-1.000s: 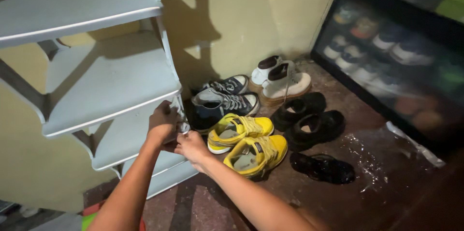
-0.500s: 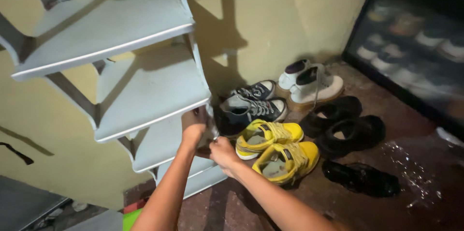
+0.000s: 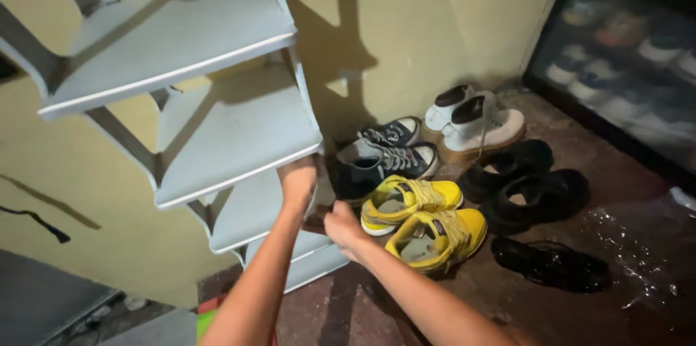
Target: The person wipes the surfaces of a white plastic shoe rack with a cloth. They clean each shelf from top to bottom, moving the cloth across the surfaces. The rack remains in place next to a wall with several pairs of shoes on the floor nearby.
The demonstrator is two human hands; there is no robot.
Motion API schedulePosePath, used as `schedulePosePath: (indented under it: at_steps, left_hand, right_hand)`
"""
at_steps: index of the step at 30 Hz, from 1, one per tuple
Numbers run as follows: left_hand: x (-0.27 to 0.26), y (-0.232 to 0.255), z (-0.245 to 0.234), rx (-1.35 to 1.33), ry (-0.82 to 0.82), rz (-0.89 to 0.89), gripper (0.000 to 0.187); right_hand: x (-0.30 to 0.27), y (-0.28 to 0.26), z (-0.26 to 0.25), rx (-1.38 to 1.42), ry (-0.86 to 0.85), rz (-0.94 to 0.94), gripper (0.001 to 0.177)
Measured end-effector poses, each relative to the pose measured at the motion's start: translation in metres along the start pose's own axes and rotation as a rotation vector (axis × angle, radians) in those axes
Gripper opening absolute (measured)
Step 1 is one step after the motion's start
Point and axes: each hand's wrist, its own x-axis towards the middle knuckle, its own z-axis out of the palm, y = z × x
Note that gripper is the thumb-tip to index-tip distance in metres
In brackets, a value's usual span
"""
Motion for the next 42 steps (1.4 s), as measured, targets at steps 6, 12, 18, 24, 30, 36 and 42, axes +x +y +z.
schedulePosePath:
  at_steps: [6, 12, 18, 24, 30, 36, 42]
  left_hand:
    - [-0.036, 0.025, -0.012, 0.194, -0.319, -0.387, 0.029]
    - [-0.014, -0.016, 0.003, 0.221, -0.178, -0.219, 0.027]
    - [-0.004, -0.013, 0.015, 0.01, -0.003, -0.025, 0.025]
    - [-0.018, 0.005, -0.01, 0.209, -0.416, -0.364, 0.032]
    - [-0.016, 0.006, -0.011, -0.228, -0.302, -0.446, 0.025]
    - [0.007, 0.024, -0.006, -0.502, -0.112, -0.581, 0.014]
    - [-0.014, 0.035, -0.007, -0.313, -0.177, -0.635, 0.021]
  right_hand:
    - [-0.002, 0.0, -0.005, 0.037, 0.004, 0.027, 0.031]
    - [0.001, 0.003, -0.005, 0.091, -0.041, -0.008, 0.021]
    - [0.005, 0.009, -0.007, 0.134, 0.033, 0.046, 0.016]
    - [0.011, 0.018, -0.01, 0.208, -0.069, -0.012, 0.023]
    - [0.014, 0.023, -0.012, -0.204, 0.053, -0.184, 0.035]
    - [-0.001, -0.001, -0.006, 0.304, -0.063, 0.094, 0.042]
    - [-0.006, -0.006, -0.006, 0.015, -0.01, -0.078, 0.039]
